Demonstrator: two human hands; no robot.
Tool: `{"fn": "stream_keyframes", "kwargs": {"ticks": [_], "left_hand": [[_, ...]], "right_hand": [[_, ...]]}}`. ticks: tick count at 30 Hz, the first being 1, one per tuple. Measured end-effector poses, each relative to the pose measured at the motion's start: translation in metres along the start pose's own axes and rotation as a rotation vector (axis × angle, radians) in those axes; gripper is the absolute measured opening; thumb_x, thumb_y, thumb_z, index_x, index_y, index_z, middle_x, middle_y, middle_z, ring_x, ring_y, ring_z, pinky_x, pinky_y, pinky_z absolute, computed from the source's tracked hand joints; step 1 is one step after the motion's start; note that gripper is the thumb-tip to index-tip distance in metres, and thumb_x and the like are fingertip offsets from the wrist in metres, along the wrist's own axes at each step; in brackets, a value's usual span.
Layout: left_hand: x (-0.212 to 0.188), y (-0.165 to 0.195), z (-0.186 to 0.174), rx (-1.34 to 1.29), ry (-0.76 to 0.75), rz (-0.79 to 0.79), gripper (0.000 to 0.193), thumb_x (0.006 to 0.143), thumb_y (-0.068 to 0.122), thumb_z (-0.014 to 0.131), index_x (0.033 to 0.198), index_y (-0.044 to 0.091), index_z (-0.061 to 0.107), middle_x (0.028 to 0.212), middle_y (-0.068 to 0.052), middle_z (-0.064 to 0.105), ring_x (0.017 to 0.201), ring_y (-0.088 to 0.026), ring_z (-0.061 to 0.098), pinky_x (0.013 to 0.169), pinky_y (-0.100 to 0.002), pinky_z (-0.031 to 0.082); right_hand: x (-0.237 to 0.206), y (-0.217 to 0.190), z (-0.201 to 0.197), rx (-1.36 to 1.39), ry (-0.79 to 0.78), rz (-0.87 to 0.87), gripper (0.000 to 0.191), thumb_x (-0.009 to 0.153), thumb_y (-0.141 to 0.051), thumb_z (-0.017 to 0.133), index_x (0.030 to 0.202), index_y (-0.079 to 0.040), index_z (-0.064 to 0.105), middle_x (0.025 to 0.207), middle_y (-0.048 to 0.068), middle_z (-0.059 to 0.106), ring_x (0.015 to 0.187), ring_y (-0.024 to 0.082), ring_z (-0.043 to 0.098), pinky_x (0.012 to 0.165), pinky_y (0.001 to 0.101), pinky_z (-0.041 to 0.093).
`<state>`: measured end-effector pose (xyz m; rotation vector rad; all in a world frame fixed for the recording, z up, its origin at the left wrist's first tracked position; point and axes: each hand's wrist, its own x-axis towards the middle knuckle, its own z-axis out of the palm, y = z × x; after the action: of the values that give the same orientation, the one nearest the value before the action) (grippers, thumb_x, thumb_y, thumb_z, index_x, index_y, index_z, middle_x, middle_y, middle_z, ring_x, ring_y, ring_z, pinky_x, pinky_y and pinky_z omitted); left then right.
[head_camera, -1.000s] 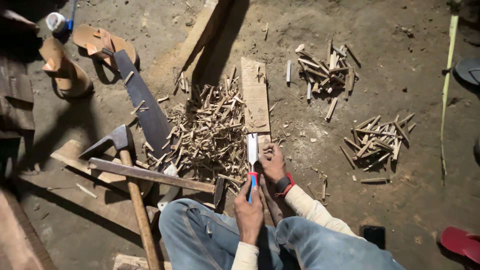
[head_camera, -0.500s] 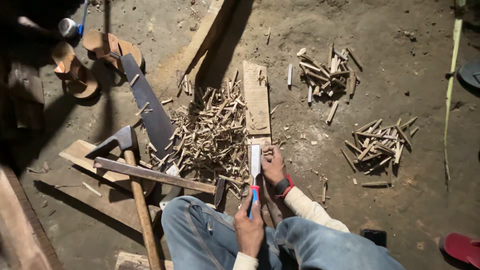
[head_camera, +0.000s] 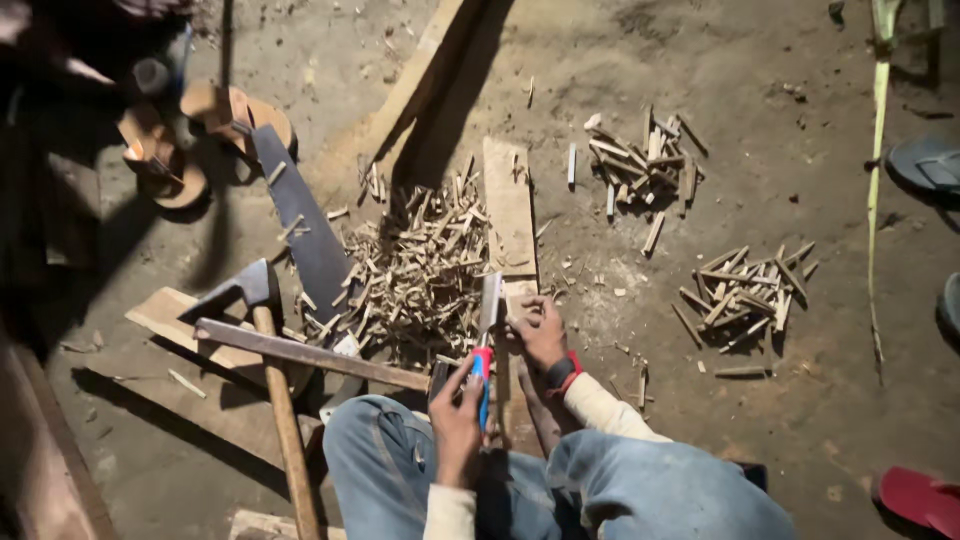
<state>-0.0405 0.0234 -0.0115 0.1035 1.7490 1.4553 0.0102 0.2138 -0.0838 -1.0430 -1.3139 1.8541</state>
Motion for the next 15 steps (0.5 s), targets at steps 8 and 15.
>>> {"fn": "stream_keyframes", "kwargs": {"ticks": [8,15], "left_hand": [[-0.046,-0.012,0.008,0.208,0.101,0.249,0.048,0.093,0.014,0.064,0.141,0.008,0.063,0.100,-0.011,0.077,0.080,-0.016,0.068,0.075,-0.029,0.056],[-0.040,-0.007,0.016,0.270,0.080,0.328,0.048,0.092,0.013,0.064,0.139,0.006,0.062,0.123,-0.017,0.076,0.106,-0.021,0.074,0.093,-0.032,0.054]], "right_hand": [[-0.004,0.004,-0.002,0.059,-0.012,0.031,0.042,0.085,0.003,0.073,0.123,-0.003,0.054,0.093,0.015,0.074,0.077,0.021,0.075,0.065,0.0310,0.063],[-0.002,0.012,-0.009,-0.030,0.037,0.063,0.027,0.088,-0.007,0.076,0.115,-0.001,0.076,0.095,0.007,0.078,0.080,0.013,0.072,0.070,0.0267,0.062]]}}
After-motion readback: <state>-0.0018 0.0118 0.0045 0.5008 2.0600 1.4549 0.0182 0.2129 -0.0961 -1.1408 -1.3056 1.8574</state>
